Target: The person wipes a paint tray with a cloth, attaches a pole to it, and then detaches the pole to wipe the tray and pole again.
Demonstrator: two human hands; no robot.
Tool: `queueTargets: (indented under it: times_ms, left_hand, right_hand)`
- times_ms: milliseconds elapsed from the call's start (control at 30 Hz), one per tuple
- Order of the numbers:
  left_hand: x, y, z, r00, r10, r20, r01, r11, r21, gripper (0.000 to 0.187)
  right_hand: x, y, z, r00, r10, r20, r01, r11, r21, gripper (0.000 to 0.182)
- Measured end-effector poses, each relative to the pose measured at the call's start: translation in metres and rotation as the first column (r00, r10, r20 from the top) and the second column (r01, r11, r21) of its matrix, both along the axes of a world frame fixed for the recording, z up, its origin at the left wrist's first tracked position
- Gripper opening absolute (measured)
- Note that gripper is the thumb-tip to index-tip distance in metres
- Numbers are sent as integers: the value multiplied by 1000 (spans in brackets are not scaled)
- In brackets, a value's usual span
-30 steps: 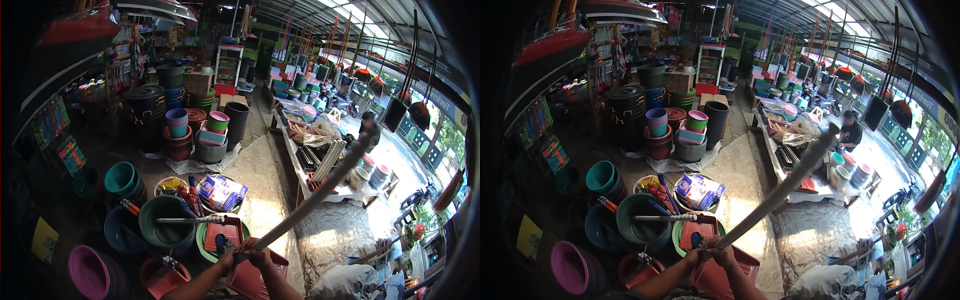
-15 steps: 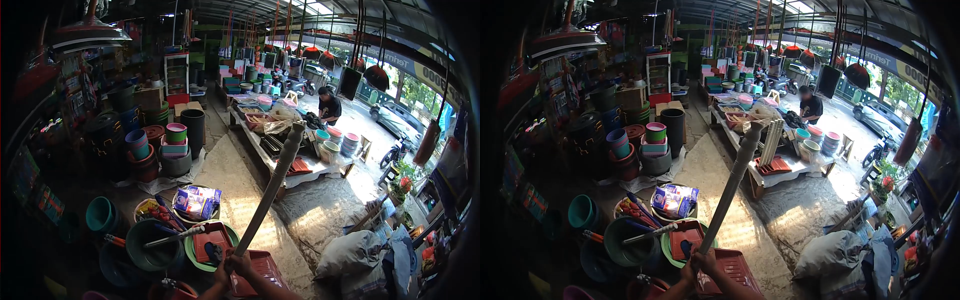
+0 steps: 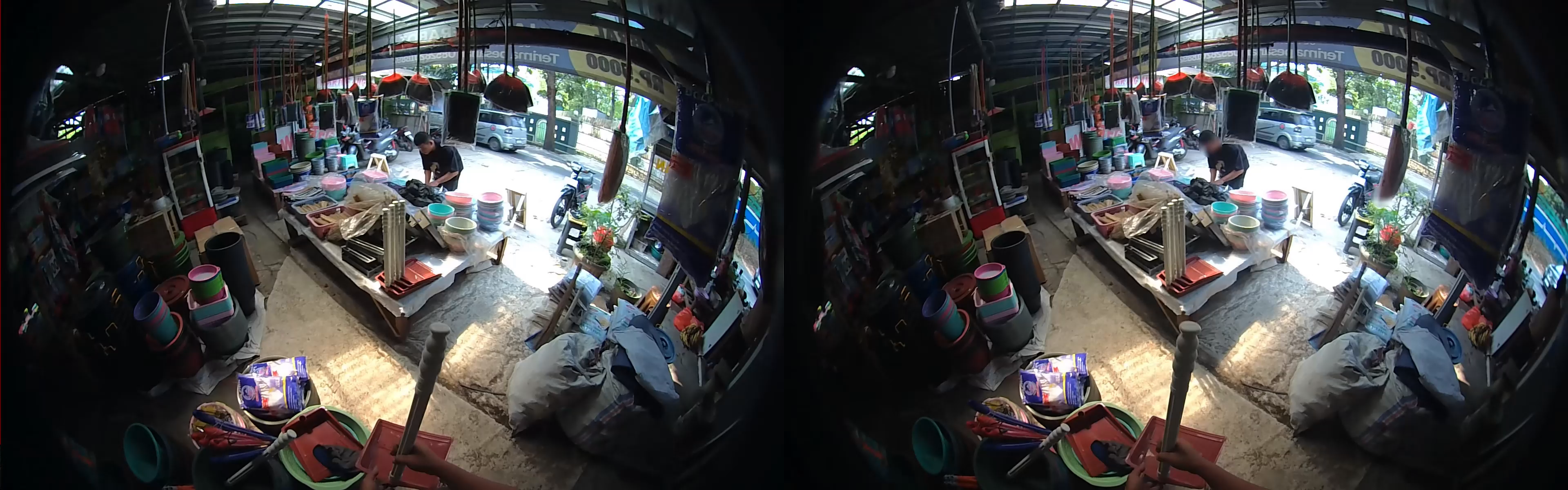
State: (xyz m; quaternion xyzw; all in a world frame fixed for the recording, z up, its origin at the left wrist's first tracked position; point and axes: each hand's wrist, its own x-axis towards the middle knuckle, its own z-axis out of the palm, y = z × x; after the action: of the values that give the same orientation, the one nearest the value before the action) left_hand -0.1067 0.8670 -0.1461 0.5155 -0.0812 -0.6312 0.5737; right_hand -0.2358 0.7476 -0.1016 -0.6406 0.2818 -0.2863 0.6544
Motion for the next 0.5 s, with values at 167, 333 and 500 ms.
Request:
queueTargets:
  times_ms: [167,333,500]
  left_hand:
    - [-14,-55,11,962,-268,-57,274,949,154,45]
    - [-43,-136,8,912,-364,-188,395,903,169,41]
    - [-60,-231,-12,864,-426,-270,491,832,259,30]
  right_hand:
    - [-57,-35,-33,985,-171,-35,172,984,40,21]
    - [-98,-86,7,912,-323,-253,349,935,63,25]
    - [-130,-167,-12,862,-255,-439,333,937,110,27]
